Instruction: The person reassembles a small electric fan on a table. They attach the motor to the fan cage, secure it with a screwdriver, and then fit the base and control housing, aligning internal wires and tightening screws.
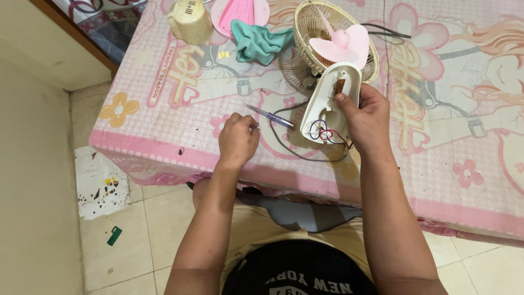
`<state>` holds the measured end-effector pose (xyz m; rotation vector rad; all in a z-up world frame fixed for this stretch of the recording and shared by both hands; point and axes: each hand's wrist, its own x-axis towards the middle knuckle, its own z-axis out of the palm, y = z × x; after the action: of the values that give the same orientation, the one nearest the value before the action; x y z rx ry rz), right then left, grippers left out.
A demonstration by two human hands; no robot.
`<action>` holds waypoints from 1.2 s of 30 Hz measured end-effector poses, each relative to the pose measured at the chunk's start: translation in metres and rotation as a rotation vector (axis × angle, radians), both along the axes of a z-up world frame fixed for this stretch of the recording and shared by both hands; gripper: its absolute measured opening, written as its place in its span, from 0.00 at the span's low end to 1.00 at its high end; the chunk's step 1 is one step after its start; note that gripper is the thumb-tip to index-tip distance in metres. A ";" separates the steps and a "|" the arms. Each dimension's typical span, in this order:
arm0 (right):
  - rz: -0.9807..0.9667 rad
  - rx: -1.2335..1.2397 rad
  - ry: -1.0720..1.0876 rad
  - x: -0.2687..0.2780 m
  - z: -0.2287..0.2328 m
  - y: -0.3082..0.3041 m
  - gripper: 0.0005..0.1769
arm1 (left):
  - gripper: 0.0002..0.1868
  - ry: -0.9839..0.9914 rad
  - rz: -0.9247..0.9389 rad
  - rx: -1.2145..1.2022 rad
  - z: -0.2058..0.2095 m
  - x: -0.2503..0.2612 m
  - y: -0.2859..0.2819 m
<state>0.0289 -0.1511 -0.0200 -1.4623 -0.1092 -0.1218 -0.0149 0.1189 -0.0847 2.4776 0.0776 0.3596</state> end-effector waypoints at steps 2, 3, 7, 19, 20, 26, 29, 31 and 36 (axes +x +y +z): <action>-0.002 -0.012 0.009 -0.001 0.001 0.000 0.10 | 0.06 0.016 -0.010 -0.022 0.002 0.000 0.001; -0.007 -0.024 0.008 -0.001 0.002 -0.001 0.10 | 0.08 0.008 -0.028 -0.032 0.003 0.000 0.003; -0.002 -0.012 -0.008 -0.001 0.001 -0.002 0.10 | 0.12 -0.013 -0.076 -0.051 0.001 -0.001 0.007; 0.002 -0.005 0.003 0.000 -0.002 0.000 0.09 | 0.06 -0.037 -0.065 -0.132 -0.001 -0.001 0.003; 0.003 -0.009 0.001 0.000 -0.001 0.000 0.09 | 0.06 -0.051 -0.069 -0.165 0.003 -0.002 0.002; -0.004 -0.026 0.005 0.000 -0.001 0.001 0.11 | 0.06 -0.200 -0.260 -0.471 0.034 -0.006 -0.010; -0.005 -0.024 0.013 0.000 0.001 0.001 0.10 | 0.06 -0.203 -0.279 -0.531 0.047 -0.011 -0.016; -0.006 -0.022 0.009 -0.001 0.002 0.000 0.11 | 0.05 -0.199 -0.302 -0.572 0.049 -0.011 -0.019; -0.011 -0.033 0.022 -0.002 0.003 -0.001 0.09 | 0.06 -0.154 -0.188 -0.376 0.025 -0.007 -0.012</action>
<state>0.0272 -0.1522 -0.0167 -1.4975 -0.0858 -0.1137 -0.0217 0.1069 -0.0598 2.0593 -0.1390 0.4117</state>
